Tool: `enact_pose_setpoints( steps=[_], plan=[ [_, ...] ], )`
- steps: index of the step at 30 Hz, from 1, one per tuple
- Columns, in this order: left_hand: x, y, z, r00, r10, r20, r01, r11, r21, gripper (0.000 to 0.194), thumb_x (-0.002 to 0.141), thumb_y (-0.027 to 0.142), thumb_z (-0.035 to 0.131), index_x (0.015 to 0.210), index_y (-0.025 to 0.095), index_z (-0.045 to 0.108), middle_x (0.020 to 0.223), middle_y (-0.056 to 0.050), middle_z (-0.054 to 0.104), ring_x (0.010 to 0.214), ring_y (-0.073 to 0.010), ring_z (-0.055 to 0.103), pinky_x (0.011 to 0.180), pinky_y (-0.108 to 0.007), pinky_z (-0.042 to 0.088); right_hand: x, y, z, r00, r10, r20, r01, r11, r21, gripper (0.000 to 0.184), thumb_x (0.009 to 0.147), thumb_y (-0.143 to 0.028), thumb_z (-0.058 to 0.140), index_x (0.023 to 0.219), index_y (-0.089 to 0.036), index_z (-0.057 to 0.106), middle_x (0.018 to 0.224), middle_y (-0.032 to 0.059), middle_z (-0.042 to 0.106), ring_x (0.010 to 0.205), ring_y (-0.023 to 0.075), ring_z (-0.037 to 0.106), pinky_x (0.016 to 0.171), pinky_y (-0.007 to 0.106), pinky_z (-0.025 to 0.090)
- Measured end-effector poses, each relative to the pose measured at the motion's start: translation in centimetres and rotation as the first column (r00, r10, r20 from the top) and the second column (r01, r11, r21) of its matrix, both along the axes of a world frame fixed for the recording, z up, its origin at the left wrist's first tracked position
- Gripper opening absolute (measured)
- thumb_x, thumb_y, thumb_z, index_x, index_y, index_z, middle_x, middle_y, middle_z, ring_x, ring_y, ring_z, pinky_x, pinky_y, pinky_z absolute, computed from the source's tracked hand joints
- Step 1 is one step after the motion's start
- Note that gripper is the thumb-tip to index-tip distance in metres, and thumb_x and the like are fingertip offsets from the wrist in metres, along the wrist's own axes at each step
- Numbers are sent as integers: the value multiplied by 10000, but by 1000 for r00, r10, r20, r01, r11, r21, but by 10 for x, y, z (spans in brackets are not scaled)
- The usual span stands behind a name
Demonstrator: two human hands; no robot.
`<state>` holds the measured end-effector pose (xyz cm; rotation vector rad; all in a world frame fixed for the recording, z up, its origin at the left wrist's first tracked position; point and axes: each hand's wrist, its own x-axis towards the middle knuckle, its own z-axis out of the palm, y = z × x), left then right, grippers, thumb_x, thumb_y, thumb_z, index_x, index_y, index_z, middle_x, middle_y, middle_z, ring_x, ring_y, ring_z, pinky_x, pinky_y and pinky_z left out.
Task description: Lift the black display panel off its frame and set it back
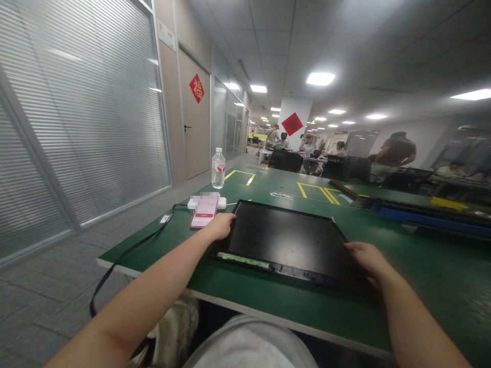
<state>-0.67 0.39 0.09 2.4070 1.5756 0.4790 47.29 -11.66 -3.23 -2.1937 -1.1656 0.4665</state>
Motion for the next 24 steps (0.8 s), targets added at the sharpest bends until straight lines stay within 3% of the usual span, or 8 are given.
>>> enact_pose_setpoints(
  steps=[5,8,11,13,17,24],
  plan=[
    [-2,1,-3,977,57,207,-46,997,-59,488,807,16,476,1190,213,705,1239,-95,705,1140,-278,651,972,-348,487,7,3,-8,1000,27,16,-28,999,38,290,672,-178,656,921,-209,802,910,93,762,858,241,705,748,294,525],
    [-2,5,-5,897,90,433,-56,994,-92,467,760,-2,505,1100,221,736,1170,-83,732,1117,-282,655,966,-367,495,11,5,-11,1000,25,15,-26,999,30,286,683,-197,652,926,-214,802,918,99,761,878,251,705,770,310,528],
    [2,4,-2,674,119,729,39,980,-197,475,708,-5,549,1102,202,713,1161,-80,734,1061,-260,677,875,-335,549,14,6,-13,999,16,30,-16,999,28,289,685,-186,639,922,-213,801,944,102,759,907,255,703,798,314,526],
    [5,0,4,493,177,852,190,934,-304,513,697,15,580,1172,190,662,1140,-78,739,934,-238,713,747,-318,587,15,7,-14,999,5,51,-7,999,42,295,677,-175,633,916,-214,801,961,102,759,928,258,699,822,319,522],
    [8,-7,15,313,305,899,214,900,-380,510,634,-38,605,1097,173,650,1080,-68,753,809,-195,726,665,-272,587,15,7,-15,997,-8,78,4,999,47,334,672,-163,610,943,-219,797,986,96,759,941,253,697,842,321,518],
    [9,-4,20,218,450,866,176,855,-488,452,641,-79,587,1021,156,649,892,-40,759,593,-153,693,529,-237,547,12,7,-17,998,-1,70,-1,1000,22,314,688,-184,616,945,-220,794,939,91,762,893,236,703,801,302,520]
  ],
)
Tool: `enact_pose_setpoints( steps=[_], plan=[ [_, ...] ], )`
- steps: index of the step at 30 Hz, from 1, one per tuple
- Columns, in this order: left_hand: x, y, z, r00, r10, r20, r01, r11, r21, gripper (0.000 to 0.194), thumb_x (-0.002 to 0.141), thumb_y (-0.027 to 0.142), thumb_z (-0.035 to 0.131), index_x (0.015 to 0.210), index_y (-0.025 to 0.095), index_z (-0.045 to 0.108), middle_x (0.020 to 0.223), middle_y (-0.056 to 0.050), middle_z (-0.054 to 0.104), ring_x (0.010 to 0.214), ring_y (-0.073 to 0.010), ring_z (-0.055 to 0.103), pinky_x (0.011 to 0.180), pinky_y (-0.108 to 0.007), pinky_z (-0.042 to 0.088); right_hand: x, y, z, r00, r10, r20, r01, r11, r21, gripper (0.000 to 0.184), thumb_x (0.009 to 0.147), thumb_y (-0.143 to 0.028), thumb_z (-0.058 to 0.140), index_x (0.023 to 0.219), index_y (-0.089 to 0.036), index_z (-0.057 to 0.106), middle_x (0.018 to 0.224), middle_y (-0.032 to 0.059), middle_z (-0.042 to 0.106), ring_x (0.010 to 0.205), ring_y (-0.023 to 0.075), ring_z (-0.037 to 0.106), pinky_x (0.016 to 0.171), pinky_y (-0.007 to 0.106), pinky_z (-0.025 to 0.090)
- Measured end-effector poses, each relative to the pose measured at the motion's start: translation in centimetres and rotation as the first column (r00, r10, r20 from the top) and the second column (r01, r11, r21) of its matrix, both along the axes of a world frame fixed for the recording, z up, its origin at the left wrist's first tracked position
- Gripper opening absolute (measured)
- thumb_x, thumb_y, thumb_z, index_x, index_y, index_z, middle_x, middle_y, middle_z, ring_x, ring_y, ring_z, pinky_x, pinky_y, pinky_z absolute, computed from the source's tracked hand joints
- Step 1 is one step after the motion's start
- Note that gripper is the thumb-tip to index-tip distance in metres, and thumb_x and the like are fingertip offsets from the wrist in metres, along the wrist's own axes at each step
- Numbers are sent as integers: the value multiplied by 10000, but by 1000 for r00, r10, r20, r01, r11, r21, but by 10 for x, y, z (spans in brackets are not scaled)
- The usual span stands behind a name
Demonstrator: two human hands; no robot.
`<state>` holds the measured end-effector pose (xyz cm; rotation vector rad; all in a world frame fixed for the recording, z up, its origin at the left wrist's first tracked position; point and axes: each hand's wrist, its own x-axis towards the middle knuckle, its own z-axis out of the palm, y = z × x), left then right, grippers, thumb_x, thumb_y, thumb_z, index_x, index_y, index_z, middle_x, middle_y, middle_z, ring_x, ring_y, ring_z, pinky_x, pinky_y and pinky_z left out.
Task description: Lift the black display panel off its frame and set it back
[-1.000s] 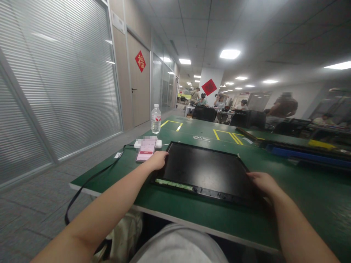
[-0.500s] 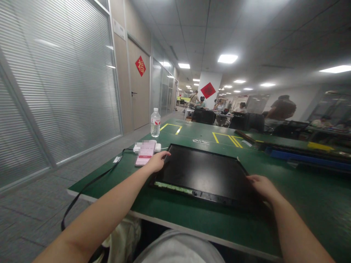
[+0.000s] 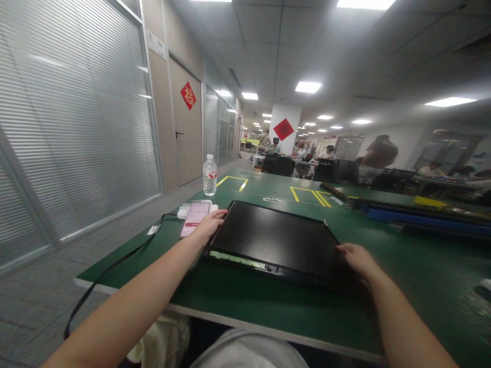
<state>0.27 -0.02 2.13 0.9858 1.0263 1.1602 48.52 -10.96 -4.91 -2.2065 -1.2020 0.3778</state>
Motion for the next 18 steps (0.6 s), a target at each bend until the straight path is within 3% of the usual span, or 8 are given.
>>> enact_pose_setpoints(
  steps=[7,12,18],
  plan=[
    [0,1,2,995,-43,91,53,992,-115,614,762,-51,547,1345,131,490,635,-5,690,454,-164,648,474,-259,545,2,1,-3,999,9,37,-9,1000,21,356,676,-134,589,958,-216,791,964,90,762,894,225,703,796,288,512],
    [-1,4,-1,991,-82,107,95,988,-123,658,780,-67,543,1397,136,441,615,-5,676,469,-176,663,483,-268,564,2,1,-2,998,7,55,-7,1000,4,372,696,-120,571,981,-219,789,1009,88,759,910,221,698,798,281,505],
    [-4,8,-7,993,-82,85,91,989,-114,713,741,-19,684,1391,175,462,639,-6,693,486,-196,678,457,-268,553,-2,0,2,998,-6,56,8,1000,-25,408,729,-103,530,1034,-208,779,1049,93,751,925,220,693,812,288,498]
  ],
)
